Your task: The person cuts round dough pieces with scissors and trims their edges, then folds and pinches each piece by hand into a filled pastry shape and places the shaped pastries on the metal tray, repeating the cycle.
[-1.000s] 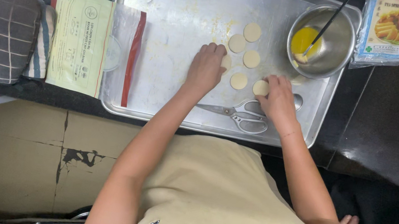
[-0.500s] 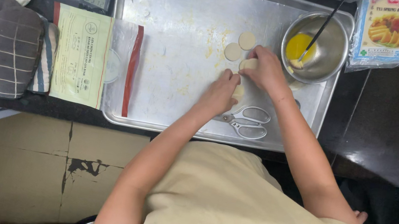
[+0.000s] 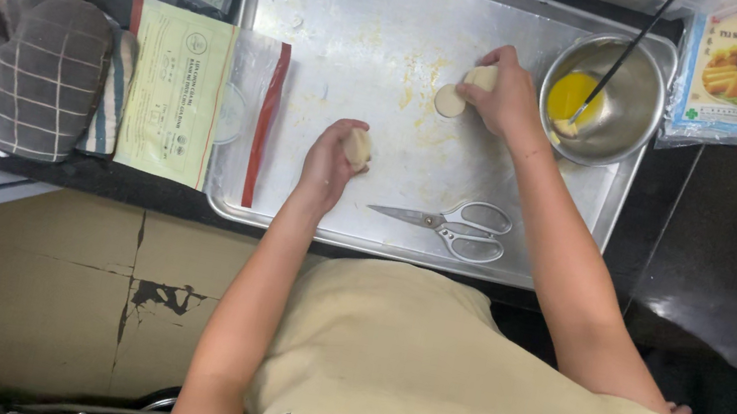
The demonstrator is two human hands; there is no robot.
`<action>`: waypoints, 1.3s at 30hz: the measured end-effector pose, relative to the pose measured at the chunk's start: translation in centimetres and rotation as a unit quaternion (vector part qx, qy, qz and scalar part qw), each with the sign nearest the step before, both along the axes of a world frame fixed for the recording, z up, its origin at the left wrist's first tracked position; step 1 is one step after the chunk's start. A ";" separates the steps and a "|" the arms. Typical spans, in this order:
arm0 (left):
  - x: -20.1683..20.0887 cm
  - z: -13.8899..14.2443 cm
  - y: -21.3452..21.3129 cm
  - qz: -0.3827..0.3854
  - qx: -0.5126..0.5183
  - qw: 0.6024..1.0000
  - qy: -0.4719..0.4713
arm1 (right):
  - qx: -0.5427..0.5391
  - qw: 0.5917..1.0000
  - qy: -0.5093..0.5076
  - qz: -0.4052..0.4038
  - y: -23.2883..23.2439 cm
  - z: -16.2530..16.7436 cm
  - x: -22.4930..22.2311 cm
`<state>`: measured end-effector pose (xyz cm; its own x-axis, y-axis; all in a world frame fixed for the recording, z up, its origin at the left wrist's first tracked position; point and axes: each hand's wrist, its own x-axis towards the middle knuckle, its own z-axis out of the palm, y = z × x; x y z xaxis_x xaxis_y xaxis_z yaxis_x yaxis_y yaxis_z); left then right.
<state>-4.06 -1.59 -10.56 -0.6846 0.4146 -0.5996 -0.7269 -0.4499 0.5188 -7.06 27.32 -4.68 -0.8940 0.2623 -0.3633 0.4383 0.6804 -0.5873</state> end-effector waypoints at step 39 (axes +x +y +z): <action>-0.2 8.6 -13.2 -0.044 -0.677 0.601 0.422 | -0.535 0.840 -0.080 -0.033 -16.8 1.8 4.2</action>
<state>-4.23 -14.77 -1.95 -0.9930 -0.0052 0.1182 0.0633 0.8211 0.5673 -2.91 10.55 -2.93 -0.8077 -0.2440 -0.5367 0.5857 -0.2283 -0.7777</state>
